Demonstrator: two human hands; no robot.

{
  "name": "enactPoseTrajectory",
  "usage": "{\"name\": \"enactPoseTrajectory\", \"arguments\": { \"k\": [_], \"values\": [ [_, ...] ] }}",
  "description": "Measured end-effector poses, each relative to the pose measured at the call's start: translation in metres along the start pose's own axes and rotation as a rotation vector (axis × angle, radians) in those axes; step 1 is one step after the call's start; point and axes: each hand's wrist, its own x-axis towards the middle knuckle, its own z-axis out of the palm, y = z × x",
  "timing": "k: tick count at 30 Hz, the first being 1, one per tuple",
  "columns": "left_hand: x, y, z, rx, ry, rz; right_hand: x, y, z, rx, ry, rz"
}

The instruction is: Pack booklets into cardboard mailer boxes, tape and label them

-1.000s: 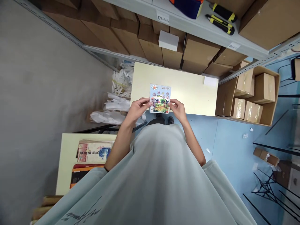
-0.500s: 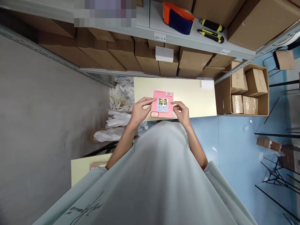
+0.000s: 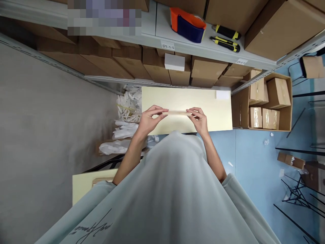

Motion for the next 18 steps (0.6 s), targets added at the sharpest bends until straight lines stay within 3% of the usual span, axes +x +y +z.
{"name": "enactPoseTrajectory", "arguments": {
  "k": [7,18],
  "values": [
    [0.010,-0.009,0.032,-0.125,0.071,-0.152,0.025,0.003,-0.019,0.059,-0.128,0.133],
    [0.019,0.003,0.059,-0.074,-0.037,-0.197,0.050,0.018,-0.056,0.022,-0.281,0.119]
  ]
}}
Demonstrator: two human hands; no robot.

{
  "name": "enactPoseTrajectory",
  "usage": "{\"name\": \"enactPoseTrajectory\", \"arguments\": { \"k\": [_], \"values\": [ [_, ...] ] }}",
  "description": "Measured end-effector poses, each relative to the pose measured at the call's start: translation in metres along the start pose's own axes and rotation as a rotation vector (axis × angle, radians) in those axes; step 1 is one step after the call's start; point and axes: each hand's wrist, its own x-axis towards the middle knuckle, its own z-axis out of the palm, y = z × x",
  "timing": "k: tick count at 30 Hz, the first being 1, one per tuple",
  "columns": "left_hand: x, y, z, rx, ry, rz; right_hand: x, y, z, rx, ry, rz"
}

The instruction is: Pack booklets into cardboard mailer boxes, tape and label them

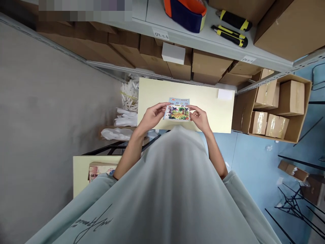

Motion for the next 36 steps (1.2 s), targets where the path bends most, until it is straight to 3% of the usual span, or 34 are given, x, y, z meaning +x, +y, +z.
{"name": "enactPoseTrajectory", "arguments": {
  "k": [9,18,21,24,30,33,36],
  "values": [
    [0.008,0.013,0.014,-0.084,0.094,-0.108,0.005,0.004,-0.001,0.136,0.032,0.090],
    [0.008,0.033,0.012,0.146,0.090,0.138,-0.004,0.011,0.002,0.119,0.035,0.066],
    [0.006,0.047,0.026,0.183,0.059,0.215,-0.002,0.017,0.009,0.154,0.093,0.075],
    [0.002,0.057,0.050,0.201,-0.038,0.275,0.005,0.023,0.023,0.303,0.083,0.122],
    [-0.002,0.046,0.105,0.427,-0.151,0.400,0.008,0.019,0.047,0.534,-0.049,0.279],
    [-0.005,0.038,0.113,0.493,-0.140,0.429,0.002,0.014,0.049,0.556,-0.083,0.316],
    [-0.010,0.037,0.104,0.443,-0.103,0.391,0.002,0.015,0.049,0.545,-0.110,0.312]
  ]
}}
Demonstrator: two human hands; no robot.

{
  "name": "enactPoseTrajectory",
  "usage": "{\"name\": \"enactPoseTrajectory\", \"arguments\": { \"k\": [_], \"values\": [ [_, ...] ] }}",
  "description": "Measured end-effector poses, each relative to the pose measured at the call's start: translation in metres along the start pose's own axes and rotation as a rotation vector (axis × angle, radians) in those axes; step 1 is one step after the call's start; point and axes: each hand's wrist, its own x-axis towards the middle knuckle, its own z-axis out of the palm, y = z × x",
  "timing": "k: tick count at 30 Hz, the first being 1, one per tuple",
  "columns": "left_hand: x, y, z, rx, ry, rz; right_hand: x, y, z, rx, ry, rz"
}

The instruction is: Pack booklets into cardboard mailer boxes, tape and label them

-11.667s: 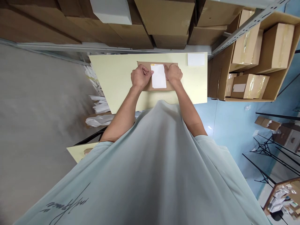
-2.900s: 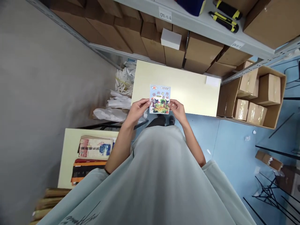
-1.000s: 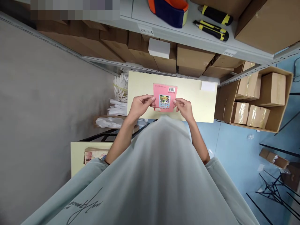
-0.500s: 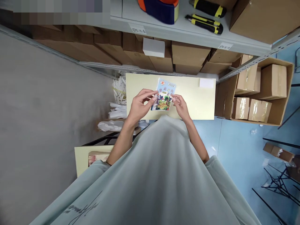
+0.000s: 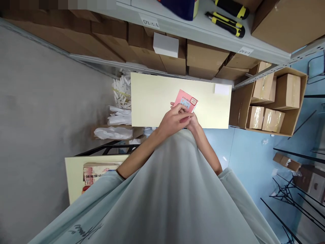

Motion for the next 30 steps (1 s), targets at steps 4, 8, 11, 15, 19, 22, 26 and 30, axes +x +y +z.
{"name": "enactPoseTrajectory", "arguments": {
  "k": [4,8,11,15,19,22,26,30],
  "values": [
    [-0.014,-0.008,-0.027,-0.233,0.097,-0.121,0.009,0.004,-0.007,-0.067,0.014,-0.052],
    [-0.029,-0.048,-0.053,-0.516,0.293,-0.331,0.009,0.001,-0.011,-0.195,0.081,-0.120],
    [-0.037,-0.093,-0.065,-0.744,0.452,-0.575,0.002,0.002,0.005,-0.403,0.101,-0.186],
    [-0.043,-0.140,-0.071,-1.033,0.566,-0.774,-0.005,0.024,0.064,-0.864,-0.026,-0.341],
    [-0.049,-0.160,-0.073,-1.179,0.512,-0.842,-0.003,0.061,0.127,-1.286,-0.205,-0.418],
    [-0.056,-0.176,-0.078,-1.312,0.450,-0.902,0.008,0.083,0.152,-1.427,-0.282,-0.406],
    [-0.071,-0.213,-0.091,-1.203,0.564,-0.963,0.042,0.101,0.155,-1.399,-0.277,-0.428],
    [-0.073,-0.260,-0.101,-0.908,0.677,-0.959,0.105,0.115,0.135,-1.270,-0.114,-0.421]
  ]
}}
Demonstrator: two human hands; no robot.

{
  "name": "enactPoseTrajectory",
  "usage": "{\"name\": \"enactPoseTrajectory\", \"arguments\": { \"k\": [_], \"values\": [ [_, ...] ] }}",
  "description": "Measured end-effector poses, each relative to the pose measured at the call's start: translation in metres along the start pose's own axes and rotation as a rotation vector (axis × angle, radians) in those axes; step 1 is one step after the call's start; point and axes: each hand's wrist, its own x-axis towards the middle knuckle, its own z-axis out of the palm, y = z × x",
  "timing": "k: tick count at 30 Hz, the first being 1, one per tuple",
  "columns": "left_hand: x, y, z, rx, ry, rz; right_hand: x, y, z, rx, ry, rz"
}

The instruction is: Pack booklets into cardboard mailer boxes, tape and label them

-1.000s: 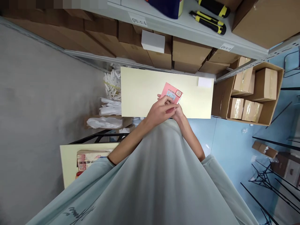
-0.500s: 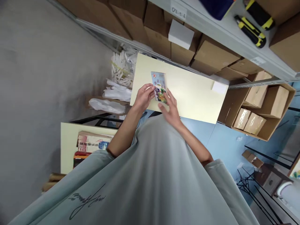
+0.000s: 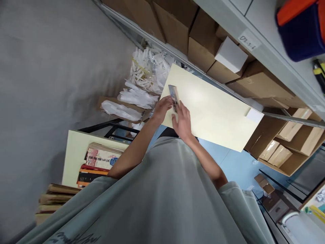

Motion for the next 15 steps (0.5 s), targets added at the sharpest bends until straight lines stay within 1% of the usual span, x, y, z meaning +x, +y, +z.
{"name": "enactPoseTrajectory", "arguments": {
  "k": [3,5,7,9,11,12,13,15],
  "values": [
    [0.039,-0.007,0.002,0.078,0.039,0.107,0.043,0.041,0.009,0.048,0.083,0.126],
    [0.067,-0.014,0.008,0.124,0.029,0.178,0.069,0.065,0.015,0.107,0.085,0.185],
    [0.092,-0.024,0.015,0.162,0.000,0.233,0.089,0.083,0.021,0.208,0.058,0.249],
    [0.110,-0.034,0.020,0.190,-0.014,0.233,0.100,0.094,0.027,0.278,0.048,0.320],
    [0.117,-0.043,0.023,0.236,0.000,0.209,0.103,0.099,0.032,0.261,0.060,0.375],
    [0.115,-0.047,0.023,0.263,0.008,0.211,0.101,0.100,0.032,0.223,0.073,0.382],
    [0.110,-0.051,0.024,0.290,0.015,0.226,0.098,0.099,0.032,0.174,0.086,0.372],
    [0.091,-0.057,0.021,0.328,0.032,0.277,0.088,0.092,0.031,0.081,0.101,0.301]
  ]
}}
